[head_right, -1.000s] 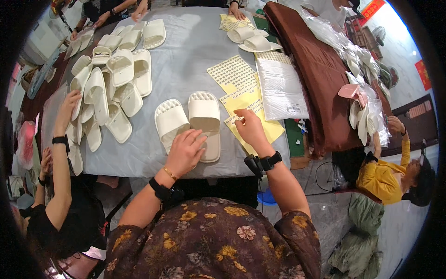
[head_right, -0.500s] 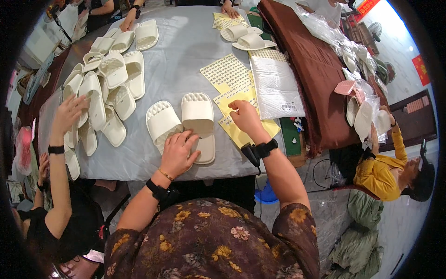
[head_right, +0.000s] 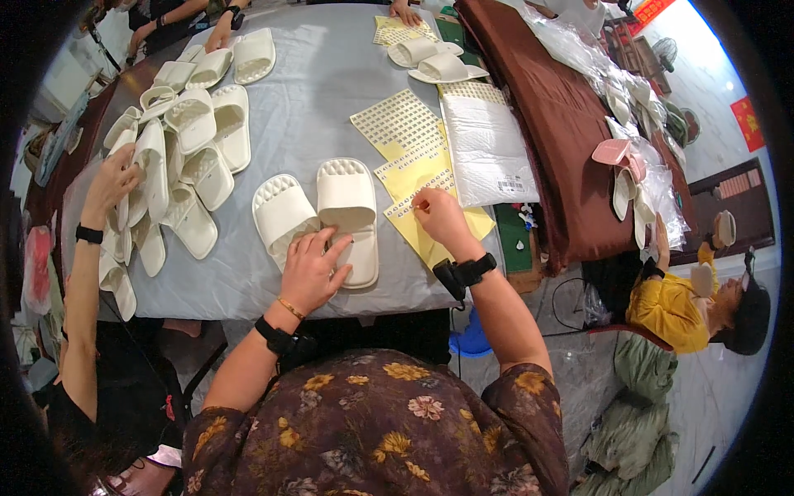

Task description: Checking slippers and applying labels or size stickers to the insoles/soles before packing them.

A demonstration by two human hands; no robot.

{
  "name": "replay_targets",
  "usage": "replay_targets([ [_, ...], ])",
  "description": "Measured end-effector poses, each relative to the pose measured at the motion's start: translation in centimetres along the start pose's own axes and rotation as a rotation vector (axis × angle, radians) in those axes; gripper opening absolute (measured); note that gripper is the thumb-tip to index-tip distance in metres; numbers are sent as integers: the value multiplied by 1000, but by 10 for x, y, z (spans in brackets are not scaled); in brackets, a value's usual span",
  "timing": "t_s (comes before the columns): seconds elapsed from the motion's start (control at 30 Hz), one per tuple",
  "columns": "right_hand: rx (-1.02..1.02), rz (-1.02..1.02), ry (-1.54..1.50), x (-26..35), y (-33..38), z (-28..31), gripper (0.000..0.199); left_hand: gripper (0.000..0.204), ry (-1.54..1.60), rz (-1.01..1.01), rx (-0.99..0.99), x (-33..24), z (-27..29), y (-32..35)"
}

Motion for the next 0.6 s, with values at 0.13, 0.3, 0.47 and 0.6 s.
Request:
replay_targets([
  [0.13, -8, -7, -2, 0, 2, -3, 12, 48, -6, -12, -13, 0, 1, 1],
  [0.3, 3, -6, 44, -1, 2, -7, 14, 48, 6, -1, -15, 1, 0, 0],
  [0.47, 22, 12, 84, 0, 0, -9, 14, 46, 14, -7, -18, 1, -1, 1],
  [0.6, 31, -10, 98, 0, -1, -9, 13, 45, -4, -30, -23, 0, 0, 1],
])
Point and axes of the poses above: each hand's wrist, its own y-axis away from the middle knuckle, its own z-axis out of the back of the hand, x = y × z, the point moved 10 cm from there along -y, towards the middle knuckle, and after that the axes turned 4 degrees about -z, right-handed, at the moved point
